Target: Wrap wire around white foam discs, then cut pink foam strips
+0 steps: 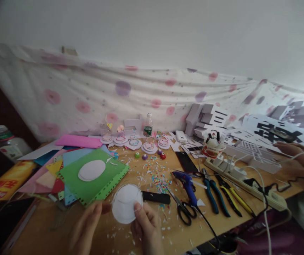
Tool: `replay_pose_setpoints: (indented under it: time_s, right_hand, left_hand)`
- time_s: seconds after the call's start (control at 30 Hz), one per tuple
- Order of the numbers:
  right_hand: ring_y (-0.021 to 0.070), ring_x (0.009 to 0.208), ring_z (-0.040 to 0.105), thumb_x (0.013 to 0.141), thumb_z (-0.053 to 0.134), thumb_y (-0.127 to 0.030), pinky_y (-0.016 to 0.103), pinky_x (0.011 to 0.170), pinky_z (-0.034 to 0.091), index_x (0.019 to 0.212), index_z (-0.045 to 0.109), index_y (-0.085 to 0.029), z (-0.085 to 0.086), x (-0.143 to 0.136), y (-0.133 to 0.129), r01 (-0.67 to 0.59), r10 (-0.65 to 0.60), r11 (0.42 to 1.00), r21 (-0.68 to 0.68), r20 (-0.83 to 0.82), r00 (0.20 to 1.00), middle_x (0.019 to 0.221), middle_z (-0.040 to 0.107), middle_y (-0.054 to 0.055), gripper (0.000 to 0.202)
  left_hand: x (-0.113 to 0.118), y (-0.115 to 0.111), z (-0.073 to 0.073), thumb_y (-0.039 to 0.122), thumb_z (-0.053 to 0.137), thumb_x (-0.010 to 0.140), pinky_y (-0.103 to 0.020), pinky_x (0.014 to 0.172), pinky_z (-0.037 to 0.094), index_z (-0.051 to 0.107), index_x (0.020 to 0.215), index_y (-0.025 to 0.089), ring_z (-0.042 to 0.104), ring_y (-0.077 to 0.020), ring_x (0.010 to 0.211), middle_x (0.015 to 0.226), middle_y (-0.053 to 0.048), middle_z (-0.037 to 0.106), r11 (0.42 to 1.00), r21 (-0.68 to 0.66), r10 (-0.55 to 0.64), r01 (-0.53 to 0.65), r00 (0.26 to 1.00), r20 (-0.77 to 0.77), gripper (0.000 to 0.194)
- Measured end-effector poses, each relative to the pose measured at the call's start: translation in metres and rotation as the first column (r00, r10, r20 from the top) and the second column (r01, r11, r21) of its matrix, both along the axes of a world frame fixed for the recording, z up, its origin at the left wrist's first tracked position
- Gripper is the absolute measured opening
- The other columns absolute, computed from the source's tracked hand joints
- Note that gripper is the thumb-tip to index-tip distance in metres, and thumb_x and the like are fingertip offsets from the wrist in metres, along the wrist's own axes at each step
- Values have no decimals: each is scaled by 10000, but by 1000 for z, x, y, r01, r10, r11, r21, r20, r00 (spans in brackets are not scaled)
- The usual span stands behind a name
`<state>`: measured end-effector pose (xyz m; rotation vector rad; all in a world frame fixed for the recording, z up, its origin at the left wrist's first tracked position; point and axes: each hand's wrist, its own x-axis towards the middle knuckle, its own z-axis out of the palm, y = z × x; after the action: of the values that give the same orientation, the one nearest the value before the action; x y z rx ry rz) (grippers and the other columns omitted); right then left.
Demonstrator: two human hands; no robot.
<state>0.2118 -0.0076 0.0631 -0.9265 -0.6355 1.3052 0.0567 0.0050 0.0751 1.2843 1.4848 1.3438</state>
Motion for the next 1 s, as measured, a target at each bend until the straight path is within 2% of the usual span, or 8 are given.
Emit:
replay_pose_setpoints:
  time_s: [0.1,0.2,0.27,0.33,0.5,0.67,0.77,1.0]
  right_hand:
    - [70,460,209,768,740,-679,252,462,136,578,510,-190,5,-4,-6,-38,37,999,7,90,995,481,315,-81,573]
    - [79,479,229,806,685,-700,261,477,144,581,533,-180,6,-5,-9,-73,68,997,21,179,982,483,317,-73,587]
    - [82,482,247,816,674,-701,261,481,155,582,520,-183,3,-5,-9,-82,72,996,37,211,975,492,334,-67,589]
    - [82,472,258,820,669,-699,256,473,175,570,482,-196,-3,-4,-7,-98,82,993,64,224,971,492,329,-69,592]
    - [84,429,255,821,615,-742,244,430,192,534,446,-211,-17,-9,-6,-104,73,982,156,194,978,458,295,-74,627]
    - [104,505,294,879,629,-639,255,473,208,604,577,-181,-11,-8,-13,-62,9,985,161,308,951,535,362,-43,537]
    - [107,521,279,917,583,-627,265,491,211,556,520,-184,-9,-5,-16,-92,6,977,192,406,914,537,341,-42,575]
    - [95,491,266,921,578,-629,257,470,215,519,479,-187,-15,-4,-22,-100,4,979,178,475,880,509,334,-51,606]
  left_hand:
    - [10,0,-5,645,528,895,-366,837,587,769,892,223,712,-292,997,958,-77,796,994,-110,-3,2,1000,-4,486]
    - [16,-1,-1,695,544,860,-309,653,565,759,795,215,696,-248,772,802,-60,765,990,-108,-77,85,994,76,530]
    - [17,0,4,730,536,843,-282,543,506,721,680,216,607,-200,602,625,-27,673,980,-79,-170,183,975,143,569]
    - [17,2,5,742,544,831,-267,504,467,683,620,212,538,-172,542,557,-8,601,972,-59,-213,228,957,196,588]
    - [13,7,-11,731,567,826,-267,517,480,681,638,197,556,-178,565,580,-17,605,962,-59,-240,265,932,271,578]
    - [12,4,-17,676,554,861,-263,482,447,600,560,223,530,-174,527,540,-4,566,969,2,-244,249,948,204,546]
    - [11,3,-11,598,556,894,-256,493,452,595,589,227,533,-173,535,553,5,563,973,31,-233,231,961,150,482]
    - [6,3,-6,473,542,935,-215,521,453,616,688,218,559,-152,555,600,26,582,980,147,-125,133,990,-61,362]
